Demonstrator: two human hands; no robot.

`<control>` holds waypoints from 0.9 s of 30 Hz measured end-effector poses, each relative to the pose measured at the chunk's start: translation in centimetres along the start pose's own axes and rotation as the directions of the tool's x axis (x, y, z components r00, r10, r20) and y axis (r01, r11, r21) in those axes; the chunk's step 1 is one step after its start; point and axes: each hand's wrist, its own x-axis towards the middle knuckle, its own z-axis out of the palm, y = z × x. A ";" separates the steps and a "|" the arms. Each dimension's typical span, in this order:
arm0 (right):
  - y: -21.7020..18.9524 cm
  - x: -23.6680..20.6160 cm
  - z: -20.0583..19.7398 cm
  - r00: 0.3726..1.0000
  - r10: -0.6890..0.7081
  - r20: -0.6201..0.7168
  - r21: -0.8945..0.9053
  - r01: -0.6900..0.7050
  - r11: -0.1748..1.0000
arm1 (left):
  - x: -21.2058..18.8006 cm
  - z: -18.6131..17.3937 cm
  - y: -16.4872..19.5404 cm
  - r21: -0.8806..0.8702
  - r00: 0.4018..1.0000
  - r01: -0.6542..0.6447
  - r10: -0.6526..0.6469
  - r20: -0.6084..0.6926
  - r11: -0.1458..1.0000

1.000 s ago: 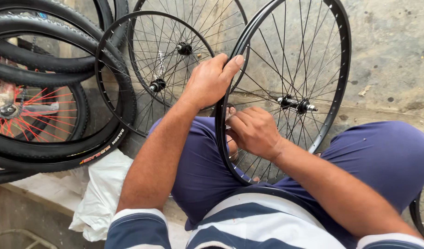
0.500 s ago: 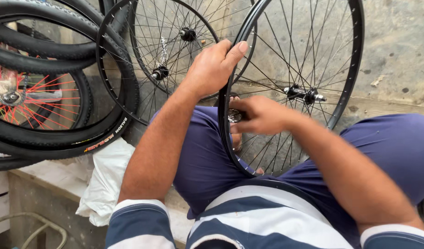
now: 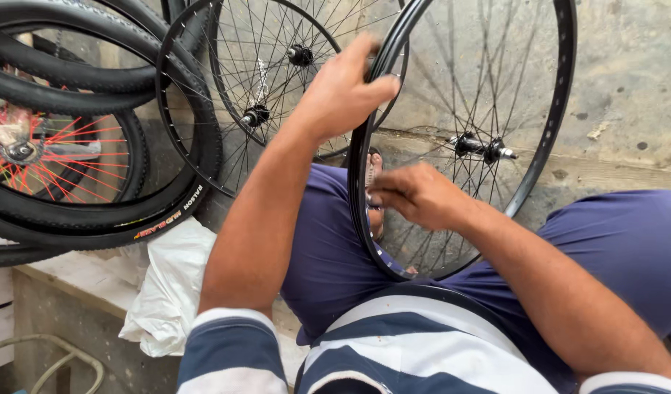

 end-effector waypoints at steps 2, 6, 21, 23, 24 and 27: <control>-0.9 -0.9 -0.6 1.000 -0.025 0.005 -0.046 0.025 0.999 | -1.3 -1.1 0.2 0.004 0.967 0.237 -0.236 0.093 0.972; -1.7 -2.4 -1.7 0.948 -0.230 -0.219 0.002 0.236 0.972 | -2.0 -1.7 0.5 0.146 0.935 0.315 -0.333 0.119 0.938; -0.2 1.3 -0.5 0.978 -0.078 -0.192 0.266 0.129 0.955 | -1.1 -0.4 -0.2 0.136 0.970 0.228 -0.236 0.051 0.964; -0.2 1.2 -0.6 0.967 -0.109 -0.232 0.157 0.148 0.977 | -1.0 -0.4 -0.2 0.125 0.970 0.223 -0.233 0.066 0.967; -0.2 1.2 -0.6 0.961 -0.120 -0.251 0.105 0.150 0.983 | -1.0 -0.4 -0.2 0.119 0.969 0.223 -0.233 0.078 0.967; -0.2 1.2 -0.3 0.969 -0.081 -0.233 0.026 0.090 0.996 | -1.1 -0.6 -0.3 0.156 0.954 0.269 -0.285 0.092 0.951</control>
